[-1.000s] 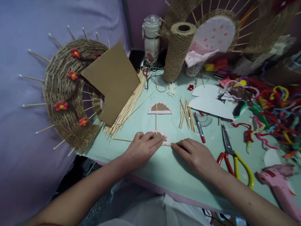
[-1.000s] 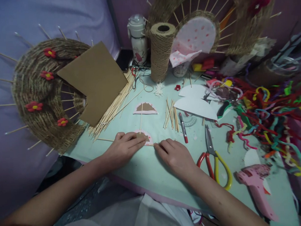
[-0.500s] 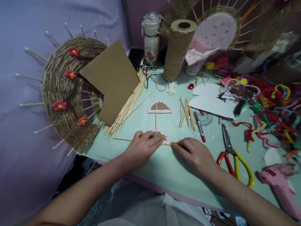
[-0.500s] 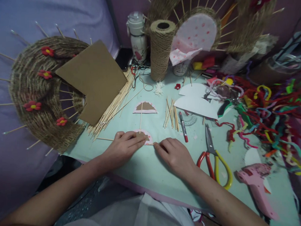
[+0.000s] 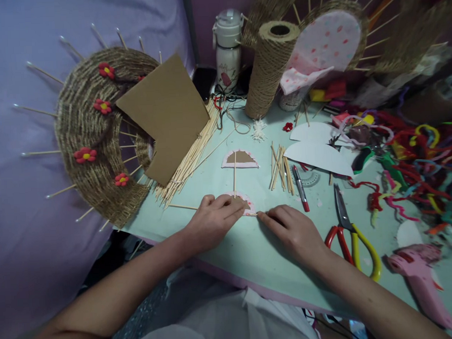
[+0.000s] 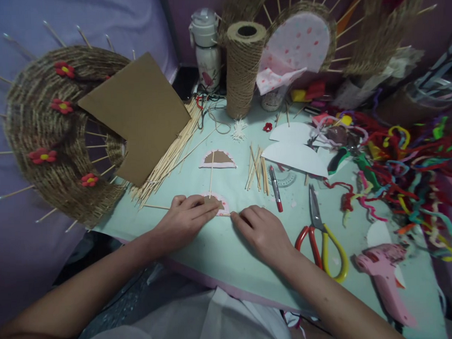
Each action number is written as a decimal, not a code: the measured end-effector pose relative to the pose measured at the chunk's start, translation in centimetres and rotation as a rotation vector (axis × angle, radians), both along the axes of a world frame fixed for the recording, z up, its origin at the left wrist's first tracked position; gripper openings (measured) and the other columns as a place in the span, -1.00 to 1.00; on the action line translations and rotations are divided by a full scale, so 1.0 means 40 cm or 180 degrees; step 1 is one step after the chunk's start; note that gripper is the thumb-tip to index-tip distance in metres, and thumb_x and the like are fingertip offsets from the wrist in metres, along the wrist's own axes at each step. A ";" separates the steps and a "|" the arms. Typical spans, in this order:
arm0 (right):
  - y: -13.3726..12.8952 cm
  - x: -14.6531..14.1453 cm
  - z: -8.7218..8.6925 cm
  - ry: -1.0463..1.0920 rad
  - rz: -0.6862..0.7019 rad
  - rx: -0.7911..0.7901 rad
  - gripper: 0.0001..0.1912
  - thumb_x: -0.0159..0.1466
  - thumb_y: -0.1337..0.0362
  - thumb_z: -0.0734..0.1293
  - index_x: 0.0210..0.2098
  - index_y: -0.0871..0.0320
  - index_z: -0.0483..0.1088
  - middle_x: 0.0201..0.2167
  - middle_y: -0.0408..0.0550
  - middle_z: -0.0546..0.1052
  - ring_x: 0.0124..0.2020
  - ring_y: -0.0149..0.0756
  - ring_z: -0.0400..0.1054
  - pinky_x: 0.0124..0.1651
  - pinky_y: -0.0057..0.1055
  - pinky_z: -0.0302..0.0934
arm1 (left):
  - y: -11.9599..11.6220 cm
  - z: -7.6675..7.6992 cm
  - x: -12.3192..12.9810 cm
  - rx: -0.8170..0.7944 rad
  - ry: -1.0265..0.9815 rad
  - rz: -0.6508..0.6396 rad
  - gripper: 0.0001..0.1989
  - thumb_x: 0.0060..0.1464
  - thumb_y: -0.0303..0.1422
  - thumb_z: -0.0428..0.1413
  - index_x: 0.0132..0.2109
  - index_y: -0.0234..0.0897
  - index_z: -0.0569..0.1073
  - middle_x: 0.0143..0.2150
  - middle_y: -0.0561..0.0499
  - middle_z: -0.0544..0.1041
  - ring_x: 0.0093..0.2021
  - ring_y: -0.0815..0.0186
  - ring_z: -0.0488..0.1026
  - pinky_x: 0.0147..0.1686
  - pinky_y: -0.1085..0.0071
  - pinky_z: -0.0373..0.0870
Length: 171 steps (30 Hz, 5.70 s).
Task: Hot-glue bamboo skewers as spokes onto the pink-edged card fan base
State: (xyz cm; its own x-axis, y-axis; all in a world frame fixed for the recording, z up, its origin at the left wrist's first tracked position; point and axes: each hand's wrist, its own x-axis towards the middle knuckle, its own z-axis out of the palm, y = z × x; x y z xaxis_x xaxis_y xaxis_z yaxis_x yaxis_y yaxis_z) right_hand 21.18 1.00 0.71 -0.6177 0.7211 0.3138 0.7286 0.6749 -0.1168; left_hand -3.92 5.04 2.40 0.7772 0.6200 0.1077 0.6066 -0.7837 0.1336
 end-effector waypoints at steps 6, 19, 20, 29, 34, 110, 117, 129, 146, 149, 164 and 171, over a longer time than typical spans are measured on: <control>0.000 -0.003 0.002 -0.0132 -0.0063 0.0035 -0.76 0.40 0.42 0.20 -0.02 0.26 0.44 -0.35 0.03 0.48 -0.34 -0.25 0.24 -0.35 -0.34 0.08 | 0.000 -0.003 0.000 0.0003 0.0049 0.0009 -0.65 0.33 -0.41 -0.01 0.21 -0.09 0.38 0.20 0.04 0.48 0.08 0.24 0.32 -0.20 0.27 0.08; -0.001 -0.005 0.003 -0.0119 -0.0053 0.0083 -0.75 0.41 0.42 0.18 -0.02 0.27 0.44 -0.37 0.02 0.48 -0.33 -0.26 0.24 -0.33 -0.34 0.09 | 0.001 0.001 0.001 -0.0057 0.0019 0.0015 -0.68 0.36 -0.37 -0.03 0.19 -0.08 0.39 0.23 0.07 0.47 0.09 0.25 0.31 -0.20 0.26 0.07; -0.001 -0.004 0.003 -0.0111 -0.0045 0.0095 -0.76 0.40 0.43 0.19 -0.02 0.27 0.45 -0.37 0.03 0.48 -0.32 -0.25 0.25 -0.32 -0.34 0.11 | 0.001 0.001 0.001 -0.0057 0.0022 0.0013 -0.68 0.36 -0.38 -0.03 0.19 -0.08 0.39 0.23 0.07 0.47 0.09 0.25 0.31 -0.20 0.26 0.07; 0.003 -0.003 0.012 -0.0063 0.0034 0.0016 -0.73 0.36 0.46 0.22 0.00 0.28 0.45 -0.34 0.06 0.49 -0.29 -0.22 0.26 -0.33 -0.33 0.18 | 0.001 -0.004 -0.001 -0.0017 0.0075 0.0014 -0.67 0.34 -0.38 -0.02 0.20 -0.09 0.39 0.21 0.02 0.48 0.07 0.23 0.31 -0.20 0.26 0.08; 0.004 -0.006 0.019 -0.0160 0.0032 -0.0019 -0.74 0.38 0.45 0.21 -0.02 0.32 0.46 -0.36 0.06 0.48 -0.31 -0.21 0.23 -0.34 -0.32 0.17 | 0.001 0.001 0.000 -0.0053 0.0083 0.0013 -0.66 0.34 -0.41 -0.02 0.20 -0.09 0.39 0.22 0.04 0.47 0.09 0.22 0.31 -0.19 0.26 0.08; 0.010 -0.014 0.023 -0.0295 0.0076 0.0035 -0.75 0.38 0.46 0.21 -0.09 0.34 0.50 -0.42 0.02 0.44 -0.36 -0.22 0.14 -0.35 -0.30 0.06 | 0.002 0.000 0.000 -0.0094 -0.0059 -0.0014 -0.69 0.37 -0.38 -0.04 0.17 -0.07 0.42 0.24 0.10 0.46 0.08 0.24 0.31 -0.19 0.25 0.06; 0.010 -0.014 0.029 -0.0291 0.0097 0.0044 -0.76 0.36 0.47 0.22 -0.08 0.34 0.50 -0.42 0.03 0.44 -0.37 -0.23 0.15 -0.36 -0.30 0.07 | 0.003 0.003 0.001 -0.0060 -0.0005 -0.0002 -0.68 0.36 -0.37 -0.02 0.19 -0.04 0.40 0.23 0.09 0.46 0.09 0.25 0.30 -0.19 0.27 0.07; 0.010 -0.013 0.028 -0.0297 0.0100 -0.0011 -0.76 0.35 0.48 0.23 -0.07 0.37 0.50 -0.41 0.04 0.44 -0.35 -0.22 0.15 -0.35 -0.30 0.06 | 0.003 -0.001 0.001 -0.0132 -0.0012 0.0017 -0.69 0.37 -0.37 -0.05 0.18 -0.07 0.41 0.23 0.05 0.46 0.09 0.22 0.31 -0.18 0.26 0.06; 0.011 -0.012 0.026 -0.0307 0.0077 0.0031 -0.75 0.38 0.47 0.19 -0.09 0.29 0.49 -0.41 0.02 0.44 -0.35 -0.24 0.17 -0.35 -0.31 0.08 | 0.004 0.000 0.001 -0.0090 -0.0026 0.0006 -0.69 0.36 -0.37 -0.02 0.17 -0.05 0.42 0.22 0.06 0.48 0.08 0.24 0.31 -0.18 0.26 0.07; 0.011 -0.012 0.026 -0.0316 0.0076 0.0003 -0.76 0.37 0.47 0.21 -0.08 0.28 0.48 -0.40 0.02 0.44 -0.35 -0.23 0.17 -0.35 -0.31 0.08 | 0.003 0.000 0.001 -0.0068 0.0005 0.0008 -0.69 0.36 -0.35 -0.02 0.18 -0.04 0.42 0.22 0.04 0.48 0.09 0.23 0.30 -0.18 0.26 0.07; 0.013 -0.013 0.028 -0.0291 0.0089 -0.0035 -0.78 0.35 0.47 0.23 -0.09 0.29 0.48 -0.40 0.02 0.45 -0.35 -0.23 0.18 -0.34 -0.30 0.07 | 0.005 0.002 0.000 -0.0053 0.0071 -0.0005 -0.66 0.35 -0.38 -0.02 0.19 -0.06 0.41 0.21 0.01 0.48 0.08 0.21 0.31 -0.17 0.26 0.09; 0.017 -0.022 0.036 -0.0456 -0.0095 -0.0058 -0.79 0.42 0.37 0.19 -0.15 0.20 0.47 -0.41 -0.05 0.44 -0.36 -0.26 0.18 -0.32 -0.28 0.00 | 0.014 -0.013 -0.011 0.0081 -0.0258 -0.0067 -0.61 0.30 -0.44 -0.05 0.19 -0.06 0.43 0.18 -0.01 0.51 0.04 0.14 0.37 -0.19 0.22 0.15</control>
